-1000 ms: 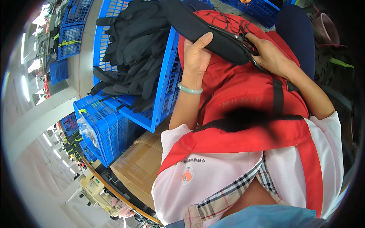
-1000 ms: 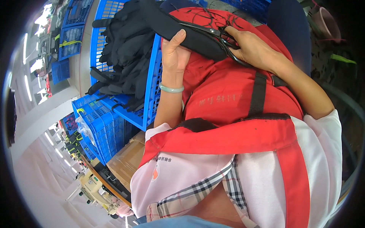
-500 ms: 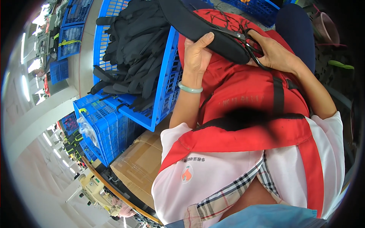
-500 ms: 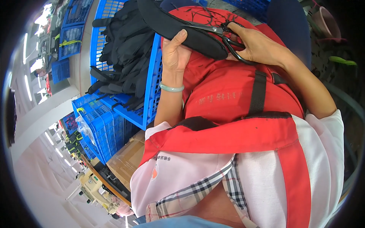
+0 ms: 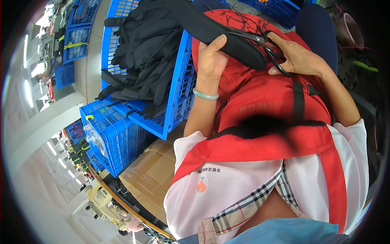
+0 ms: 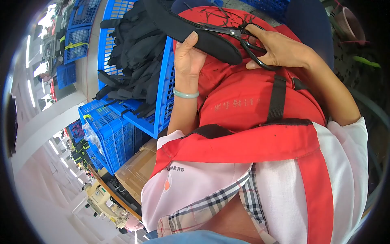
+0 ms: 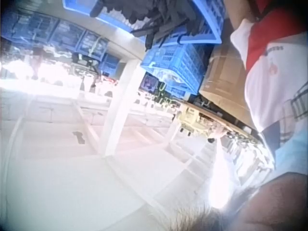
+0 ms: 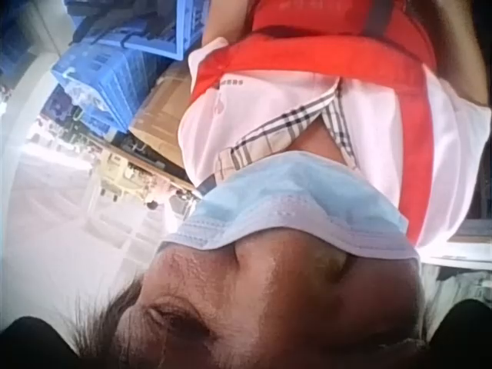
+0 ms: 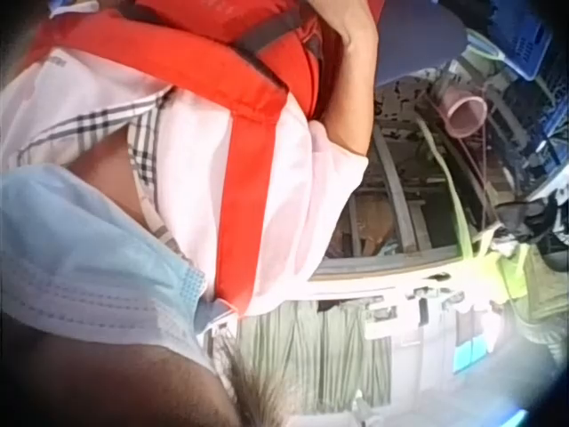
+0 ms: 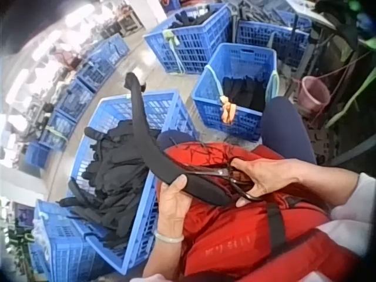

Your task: Trimming or cutting black padded straps with scissors.

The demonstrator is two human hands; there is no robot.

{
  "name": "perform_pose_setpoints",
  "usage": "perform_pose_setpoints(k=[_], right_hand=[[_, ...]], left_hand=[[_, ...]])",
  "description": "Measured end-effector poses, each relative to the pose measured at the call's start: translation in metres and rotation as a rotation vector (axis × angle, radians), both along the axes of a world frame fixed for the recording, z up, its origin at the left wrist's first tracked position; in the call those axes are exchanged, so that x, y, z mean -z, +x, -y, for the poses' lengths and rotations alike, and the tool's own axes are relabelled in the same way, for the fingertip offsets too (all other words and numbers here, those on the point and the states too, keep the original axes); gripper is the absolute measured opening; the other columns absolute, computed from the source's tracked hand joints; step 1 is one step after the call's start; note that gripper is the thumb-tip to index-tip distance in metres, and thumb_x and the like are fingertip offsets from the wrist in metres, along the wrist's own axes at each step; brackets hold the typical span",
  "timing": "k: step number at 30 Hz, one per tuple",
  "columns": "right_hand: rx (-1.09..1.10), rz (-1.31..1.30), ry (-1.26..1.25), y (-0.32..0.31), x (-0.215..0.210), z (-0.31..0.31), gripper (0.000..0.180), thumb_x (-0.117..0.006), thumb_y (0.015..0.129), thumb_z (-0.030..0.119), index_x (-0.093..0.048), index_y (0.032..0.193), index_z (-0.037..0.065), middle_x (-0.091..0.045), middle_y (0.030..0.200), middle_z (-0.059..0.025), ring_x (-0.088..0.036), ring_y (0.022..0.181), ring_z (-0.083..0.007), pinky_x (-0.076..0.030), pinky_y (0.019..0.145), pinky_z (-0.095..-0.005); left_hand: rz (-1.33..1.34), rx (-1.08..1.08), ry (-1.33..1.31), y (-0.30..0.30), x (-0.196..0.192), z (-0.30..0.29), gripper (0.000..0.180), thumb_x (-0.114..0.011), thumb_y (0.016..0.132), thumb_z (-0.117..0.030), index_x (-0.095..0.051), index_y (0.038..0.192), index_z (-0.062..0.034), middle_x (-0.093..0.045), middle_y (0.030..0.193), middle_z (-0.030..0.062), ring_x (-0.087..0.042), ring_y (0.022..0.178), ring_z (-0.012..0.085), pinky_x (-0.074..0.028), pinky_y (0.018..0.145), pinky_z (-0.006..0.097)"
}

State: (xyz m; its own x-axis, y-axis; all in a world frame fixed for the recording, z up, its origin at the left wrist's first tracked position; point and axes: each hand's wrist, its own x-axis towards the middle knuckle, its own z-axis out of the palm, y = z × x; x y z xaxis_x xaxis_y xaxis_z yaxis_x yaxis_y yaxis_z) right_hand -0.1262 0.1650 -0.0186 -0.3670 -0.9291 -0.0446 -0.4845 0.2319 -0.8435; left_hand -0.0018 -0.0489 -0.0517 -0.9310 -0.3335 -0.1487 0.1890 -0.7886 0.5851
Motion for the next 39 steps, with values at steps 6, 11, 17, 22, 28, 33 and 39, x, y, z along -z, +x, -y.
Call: perform_pose_setpoints(k=[6, 11, 17, 22, 28, 33, 39], right_hand=[[-0.012, 0.052, 0.099, 0.004, 0.000, 0.003, 0.077, -0.081, 0.071, 0.038, -0.042, 0.125, -0.001, -0.061, 0.099, -0.0245, -0.060, 0.091, -0.0405, -0.045, 0.077, -0.0430], [-0.004, 0.069, 0.101, 0.007, -0.001, 0.007, 0.069, -0.079, 0.073, 0.033, -0.043, 0.122, 0.000, -0.062, 0.092, -0.0237, -0.060, 0.089, -0.0411, -0.044, 0.075, -0.0431], [-0.012, -0.033, 0.155, 0.001, 0.011, 0.009, 0.049, -0.068, 0.082, 0.016, -0.044, 0.122, 0.000, -0.058, 0.078, -0.0245, -0.059, 0.077, -0.0412, -0.044, 0.066, -0.0430], [-0.015, -0.028, 0.031, 0.001, 0.021, 0.008, 0.046, -0.064, 0.085, 0.012, -0.044, 0.123, -0.002, -0.055, 0.072, -0.0233, -0.058, 0.069, -0.0385, -0.043, 0.064, -0.0430], [-0.024, 0.037, 0.098, 0.003, 0.003, 0.005, 0.063, -0.073, 0.079, 0.030, -0.043, 0.125, -0.001, -0.052, 0.073, -0.0181, -0.052, 0.064, -0.0277, -0.044, 0.064, -0.0359], [-0.058, 0.034, 0.269, -0.002, -0.015, 0.005, 0.067, -0.073, 0.078, 0.029, -0.042, 0.128, -0.001, -0.057, 0.081, -0.0219, -0.056, 0.069, -0.0309, -0.044, 0.067, -0.0393], [0.032, -0.005, 0.123, -0.001, 0.022, 0.009, 0.056, -0.070, 0.082, 0.022, -0.044, 0.126, -0.001, -0.060, 0.085, -0.0222, -0.059, 0.073, -0.0332, -0.046, 0.069, -0.0391]], left_hand=[[-0.010, 0.010, -0.043, 0.000, 0.005, -0.001, 0.031, -0.067, 0.080, 0.009, -0.062, 0.107, -0.0052, -0.067, 0.100, 0.0060, -0.064, 0.094, 0.0191, -0.052, 0.089, 0.034], [-0.020, -0.011, -0.107, -0.001, 0.006, -0.003, 0.032, -0.067, 0.080, 0.010, -0.062, 0.108, -0.0037, -0.067, 0.099, 0.0065, -0.065, 0.093, 0.0189, -0.051, 0.090, 0.033], [-0.017, 0.017, -0.035, 0.000, 0.006, -0.003, 0.031, -0.067, 0.080, 0.010, -0.062, 0.107, -0.0034, -0.067, 0.099, 0.0069, -0.065, 0.094, 0.0195, -0.051, 0.090, 0.033], [-0.031, 0.018, -0.054, 0.002, 0.011, -0.002, 0.030, -0.066, 0.081, 0.007, -0.061, 0.109, -0.0045, -0.066, 0.103, 0.0071, -0.064, 0.098, 0.0215, -0.050, 0.093, 0.036], [-0.008, 0.032, -0.039, 0.001, 0.006, 0.006, 0.030, -0.068, 0.082, 0.003, -0.061, 0.110, -0.0061, -0.066, 0.104, 0.0063, -0.062, 0.101, 0.0223, -0.048, 0.096, 0.038], [-0.012, -0.021, -0.034, -0.002, 0.006, 0.000, 0.033, -0.071, 0.078, 0.006, -0.061, 0.108, -0.0047, -0.066, 0.100, 0.0061, -0.064, 0.093, 0.0192, -0.052, 0.088, 0.034], [-0.026, 0.011, -0.141, -0.005, 0.010, -0.005, 0.030, -0.067, 0.081, 0.005, -0.062, 0.108, -0.0057, -0.065, 0.104, 0.0051, -0.062, 0.100, 0.0211, -0.049, 0.094, 0.037]])
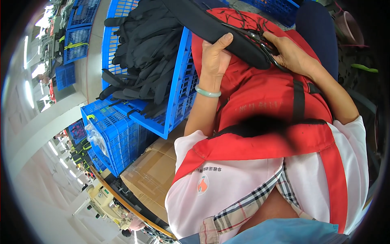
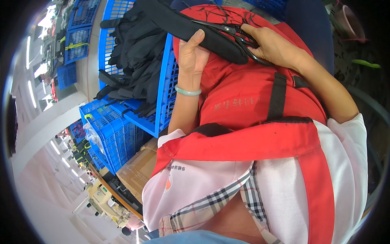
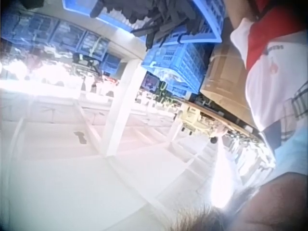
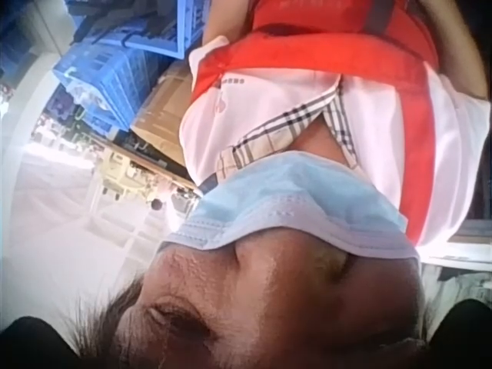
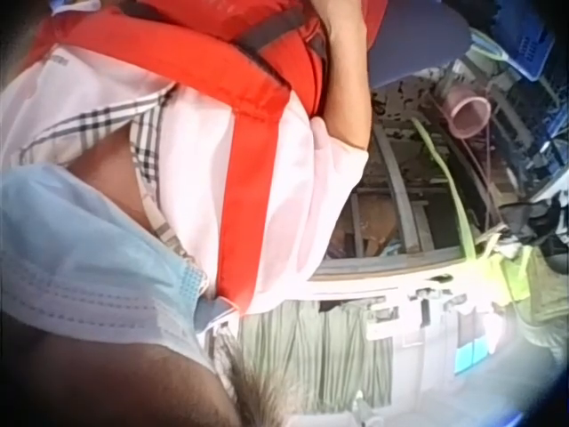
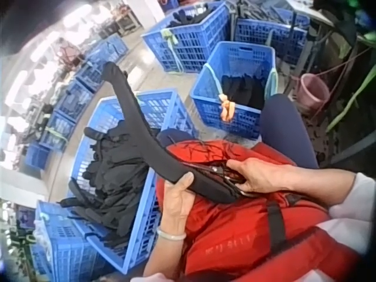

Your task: Trimming or cutting black padded straps with scissors.

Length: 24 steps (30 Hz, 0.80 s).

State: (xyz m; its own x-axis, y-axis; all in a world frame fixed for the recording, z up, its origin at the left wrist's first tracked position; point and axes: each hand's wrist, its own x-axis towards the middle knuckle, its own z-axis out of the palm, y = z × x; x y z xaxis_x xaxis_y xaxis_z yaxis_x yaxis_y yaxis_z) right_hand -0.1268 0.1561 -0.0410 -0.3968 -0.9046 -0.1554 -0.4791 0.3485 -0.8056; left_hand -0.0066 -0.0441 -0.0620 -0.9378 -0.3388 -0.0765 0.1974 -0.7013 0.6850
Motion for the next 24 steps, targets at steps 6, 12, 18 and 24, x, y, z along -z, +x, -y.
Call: perform_pose_setpoints(k=[6, 12, 18, 24], right_hand=[[-0.055, 0.079, 0.026, -0.002, -0.033, -0.006, 0.064, -0.076, 0.078, 0.032, -0.045, 0.123, -0.002, -0.059, 0.092, -0.0207, -0.058, 0.083, -0.0317, -0.045, 0.076, -0.0388], [-0.065, 0.108, 0.009, -0.001, -0.028, -0.016, 0.064, -0.078, 0.076, 0.034, -0.045, 0.118, -0.002, -0.059, 0.093, -0.0203, -0.057, 0.087, -0.0353, -0.044, 0.077, -0.0394], [-0.045, 0.023, 0.048, 0.001, -0.016, -0.006, 0.059, -0.074, 0.079, 0.027, -0.044, 0.121, 0.000, -0.058, 0.081, -0.0230, -0.055, 0.077, -0.0408, -0.043, 0.069, -0.0435], [-0.076, -0.065, -0.074, -0.003, -0.008, -0.008, 0.057, -0.069, 0.082, 0.023, -0.043, 0.126, -0.001, -0.057, 0.078, -0.0238, -0.055, 0.073, -0.0421, -0.043, 0.067, -0.0443]], left_hand=[[-0.018, 0.013, 0.059, 0.001, -0.002, 0.006, 0.030, -0.068, 0.081, 0.005, -0.062, 0.108, -0.0063, -0.066, 0.103, 0.0050, -0.063, 0.098, 0.0205, -0.049, 0.095, 0.037], [-0.017, 0.017, 0.086, 0.001, -0.001, 0.005, 0.030, -0.069, 0.082, 0.003, -0.061, 0.109, -0.0063, -0.066, 0.104, 0.0060, -0.063, 0.100, 0.0216, -0.048, 0.096, 0.038], [-0.006, 0.012, 0.095, 0.000, -0.006, -0.001, 0.028, -0.068, 0.080, 0.007, -0.061, 0.104, -0.0041, -0.066, 0.098, 0.0073, -0.064, 0.094, 0.0215, -0.051, 0.090, 0.035], [-0.006, -0.014, 0.109, 0.000, -0.004, -0.003, 0.027, -0.068, 0.080, 0.007, -0.061, 0.104, -0.0043, -0.067, 0.097, 0.0072, -0.065, 0.093, 0.0212, -0.051, 0.090, 0.035]])
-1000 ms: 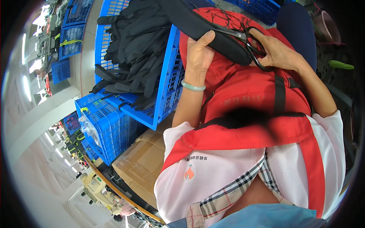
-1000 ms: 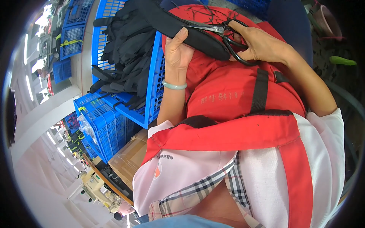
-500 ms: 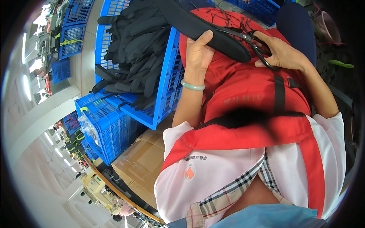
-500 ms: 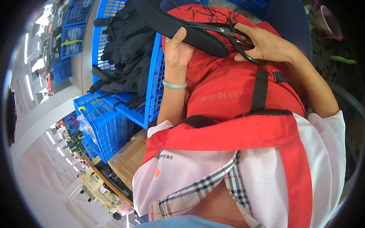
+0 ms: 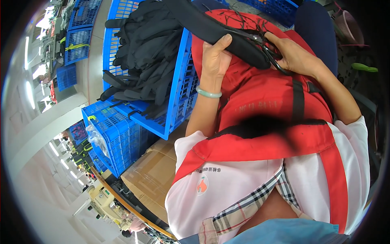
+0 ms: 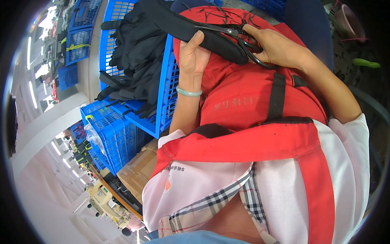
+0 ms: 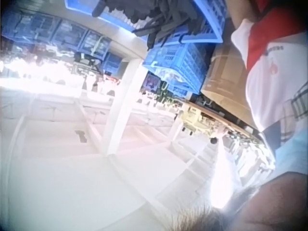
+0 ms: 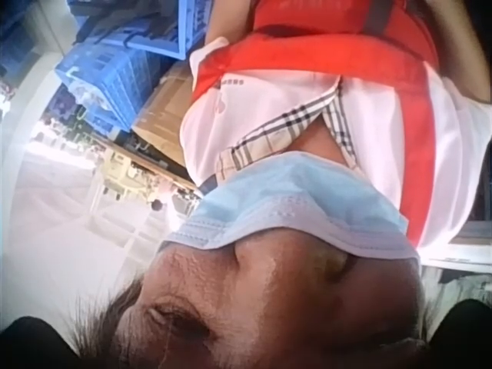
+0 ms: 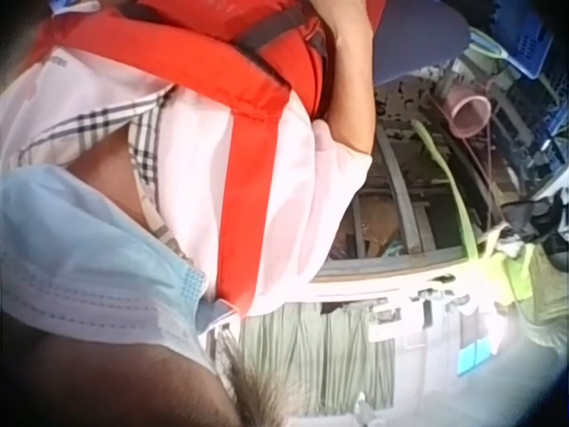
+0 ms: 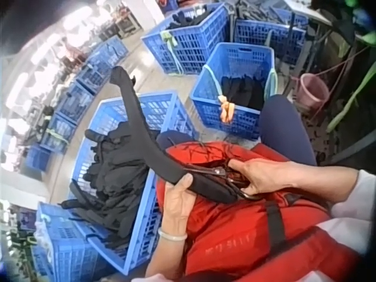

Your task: Trimming or cutting black padded straps with scissors.

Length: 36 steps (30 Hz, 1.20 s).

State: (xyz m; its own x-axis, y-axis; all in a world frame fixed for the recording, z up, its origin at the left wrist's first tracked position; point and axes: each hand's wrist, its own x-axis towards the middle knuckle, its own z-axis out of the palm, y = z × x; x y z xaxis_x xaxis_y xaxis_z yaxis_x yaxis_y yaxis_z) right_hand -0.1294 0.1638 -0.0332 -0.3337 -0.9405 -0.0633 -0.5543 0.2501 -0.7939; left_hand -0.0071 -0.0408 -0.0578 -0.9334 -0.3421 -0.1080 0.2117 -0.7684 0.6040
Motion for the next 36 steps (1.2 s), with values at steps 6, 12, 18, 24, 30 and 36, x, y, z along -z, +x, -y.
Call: perform_pose_setpoints(k=[6, 12, 18, 24, 30, 36], right_hand=[[0.084, 0.110, 0.112, 0.007, -0.009, 0.005, 0.051, -0.069, 0.083, 0.021, -0.047, 0.121, -0.003, -0.060, 0.088, -0.0244, -0.059, 0.084, -0.0399, -0.046, 0.074, -0.0398], [-0.004, 0.186, 0.049, -0.005, -0.022, -0.012, 0.069, -0.077, 0.076, 0.038, -0.045, 0.122, -0.002, -0.050, 0.082, -0.0165, -0.045, 0.074, -0.0227, -0.042, 0.073, -0.0348], [0.000, 0.223, 0.118, 0.002, -0.021, -0.016, 0.061, -0.077, 0.077, 0.039, -0.048, 0.114, 0.000, -0.048, 0.079, -0.0116, -0.047, 0.076, -0.0234, -0.042, 0.071, -0.0345], [0.014, 0.272, 0.116, -0.002, -0.020, -0.019, 0.059, -0.077, 0.077, 0.038, -0.051, 0.112, -0.002, -0.046, 0.081, -0.0061, -0.045, 0.077, -0.0165, -0.040, 0.070, -0.0300], [0.212, 0.254, 0.097, -0.026, -0.020, -0.052, 0.061, -0.071, 0.081, 0.049, -0.052, 0.111, 0.000, -0.037, 0.082, 0.0015, -0.035, 0.076, -0.0106, -0.033, 0.068, -0.0247], [0.109, 0.476, 0.023, -0.018, -0.022, -0.058, 0.063, -0.073, 0.079, 0.049, -0.054, 0.112, 0.000, -0.040, 0.081, 0.0017, -0.039, 0.076, -0.0101, -0.035, 0.069, -0.0245]], left_hand=[[-0.030, 0.031, -0.007, 0.000, 0.009, 0.006, 0.028, -0.068, 0.082, 0.003, -0.062, 0.108, -0.0061, -0.066, 0.105, 0.0062, -0.063, 0.101, 0.0221, -0.048, 0.096, 0.038], [-0.005, 0.023, 0.065, 0.003, 0.005, 0.013, 0.028, -0.071, 0.082, -0.002, -0.062, 0.108, -0.0054, -0.066, 0.105, 0.0066, -0.062, 0.101, 0.0229, -0.049, 0.096, 0.039], [-0.004, 0.031, 0.058, 0.000, 0.008, 0.011, 0.026, -0.070, 0.081, 0.001, -0.061, 0.104, -0.0063, -0.066, 0.098, 0.0060, -0.064, 0.094, 0.0219, -0.052, 0.091, 0.038], [-0.024, 0.044, 0.030, 0.003, 0.009, 0.013, 0.026, -0.071, 0.082, -0.004, -0.062, 0.107, -0.0053, -0.066, 0.102, 0.0057, -0.062, 0.099, 0.0222, -0.049, 0.095, 0.039], [-0.031, 0.030, 0.023, 0.002, 0.008, 0.010, 0.028, -0.071, 0.082, -0.004, -0.063, 0.109, -0.0055, -0.066, 0.104, 0.0063, -0.062, 0.102, 0.0232, -0.048, 0.097, 0.040], [0.040, -0.010, 0.089, 0.002, 0.006, 0.011, 0.025, -0.071, 0.081, -0.001, -0.062, 0.103, -0.0088, -0.066, 0.097, 0.0038, -0.064, 0.094, 0.0208, -0.052, 0.090, 0.038]])
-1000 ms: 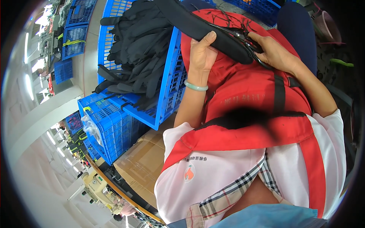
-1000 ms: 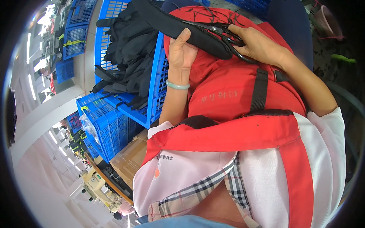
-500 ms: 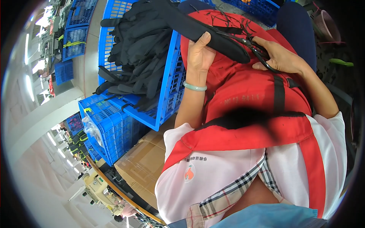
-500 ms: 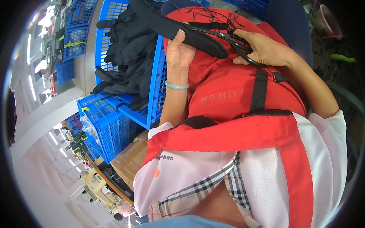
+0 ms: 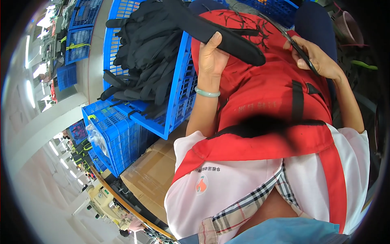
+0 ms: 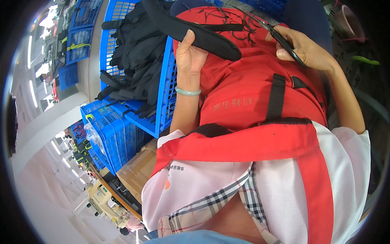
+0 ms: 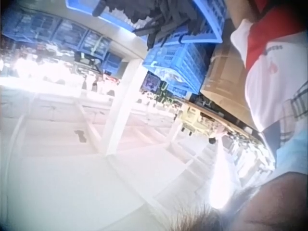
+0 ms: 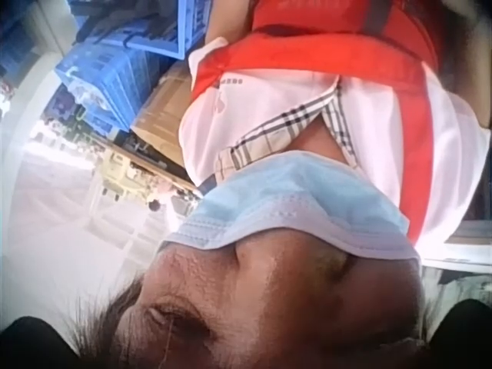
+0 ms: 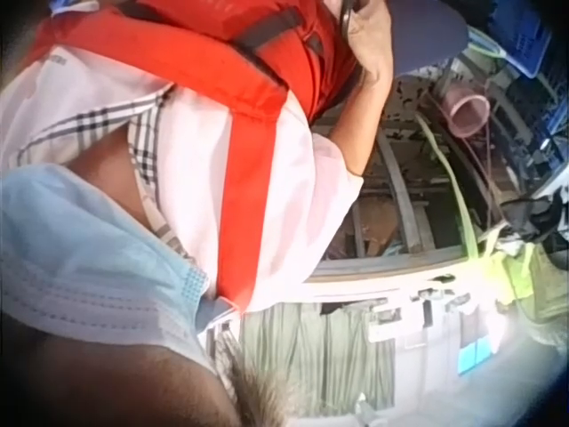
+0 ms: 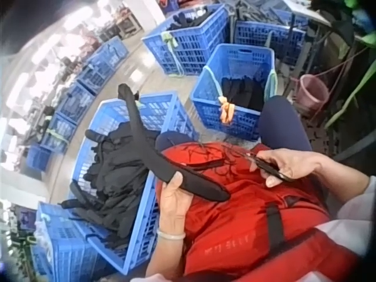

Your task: Trimming or cutting black padded straps with scissors.

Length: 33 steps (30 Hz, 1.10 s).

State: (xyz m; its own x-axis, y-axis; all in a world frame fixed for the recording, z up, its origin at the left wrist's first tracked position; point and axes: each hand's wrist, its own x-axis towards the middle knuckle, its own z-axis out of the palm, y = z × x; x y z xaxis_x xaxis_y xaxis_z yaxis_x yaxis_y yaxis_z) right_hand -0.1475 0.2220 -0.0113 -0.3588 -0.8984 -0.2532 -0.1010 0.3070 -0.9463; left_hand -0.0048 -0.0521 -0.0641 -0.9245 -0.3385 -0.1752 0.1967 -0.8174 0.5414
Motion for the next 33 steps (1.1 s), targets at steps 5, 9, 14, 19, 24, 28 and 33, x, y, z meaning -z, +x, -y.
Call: perform_pose_setpoints(k=[5, 9, 14, 19, 24, 28, 33], right_hand=[[-0.093, 0.132, 0.180, 0.017, -0.008, 0.012, 0.068, -0.080, 0.068, 0.049, -0.053, 0.109, 0.002, -0.041, 0.076, 0.0021, -0.038, 0.068, -0.0085, -0.031, 0.061, -0.0247], [-0.105, 0.044, 0.221, 0.020, -0.009, 0.025, 0.060, -0.079, 0.073, 0.038, -0.053, 0.111, -0.001, -0.041, 0.079, -0.0008, -0.037, 0.073, -0.0111, -0.033, 0.063, -0.0278], [-0.052, -0.135, 0.086, 0.028, -0.004, 0.040, 0.061, -0.078, 0.075, 0.031, -0.050, 0.116, -0.004, -0.049, 0.086, -0.0096, -0.047, 0.079, -0.0195, -0.040, 0.072, -0.0314], [-0.026, -0.263, 0.062, 0.032, -0.001, 0.047, 0.067, -0.078, 0.075, 0.030, -0.046, 0.122, -0.005, -0.059, 0.097, -0.0218, -0.058, 0.092, -0.0329, -0.044, 0.083, -0.0369], [-0.056, -0.287, 0.065, 0.030, 0.003, 0.053, 0.060, -0.077, 0.077, 0.028, -0.048, 0.120, -0.003, -0.060, 0.088, -0.0241, -0.059, 0.086, -0.0407, -0.045, 0.076, -0.0423], [-0.122, -0.313, 0.105, 0.025, 0.005, 0.057, 0.050, -0.072, 0.081, 0.021, -0.048, 0.117, -0.004, -0.059, 0.085, -0.0260, -0.057, 0.082, -0.0428, -0.044, 0.072, -0.0429], [-0.034, -0.394, -0.026, 0.029, 0.013, 0.060, 0.034, -0.064, 0.085, 0.014, -0.050, 0.108, -0.005, -0.058, 0.081, -0.0270, -0.055, 0.076, -0.0436, -0.043, 0.067, -0.0425]], left_hand=[[-0.004, 0.003, -0.006, 0.000, -0.002, -0.002, 0.025, -0.070, 0.082, -0.001, -0.061, 0.104, -0.0070, -0.066, 0.100, 0.0047, -0.064, 0.096, 0.0211, -0.051, 0.091, 0.038], [-0.034, 0.045, -0.057, 0.002, 0.001, -0.002, 0.027, -0.070, 0.083, -0.003, -0.062, 0.109, -0.0064, -0.065, 0.106, 0.0065, -0.061, 0.103, 0.0224, -0.047, 0.098, 0.040], [-0.045, 0.037, -0.143, 0.001, 0.002, -0.006, 0.027, -0.070, 0.083, -0.002, -0.062, 0.109, -0.0054, -0.065, 0.105, 0.0065, -0.061, 0.101, 0.0221, -0.047, 0.097, 0.038], [-0.037, 0.021, -0.109, 0.000, -0.003, -0.012, 0.026, -0.068, 0.083, 0.002, -0.061, 0.107, -0.0046, -0.066, 0.102, 0.0064, -0.062, 0.098, 0.0210, -0.049, 0.094, 0.036], [-0.040, 0.000, -0.114, 0.000, -0.004, -0.011, 0.026, -0.067, 0.082, 0.005, -0.061, 0.106, -0.0032, -0.067, 0.100, 0.0071, -0.064, 0.094, 0.0207, -0.050, 0.090, 0.034], [-0.021, 0.009, -0.084, 0.000, -0.002, -0.010, 0.026, -0.067, 0.082, 0.005, -0.061, 0.106, -0.0034, -0.066, 0.100, 0.0071, -0.064, 0.094, 0.0202, -0.050, 0.090, 0.034], [-0.047, 0.055, -0.099, 0.002, 0.002, -0.008, 0.026, -0.067, 0.084, 0.001, -0.061, 0.109, -0.0061, -0.065, 0.107, 0.0062, -0.062, 0.100, 0.0218, -0.049, 0.095, 0.038]])
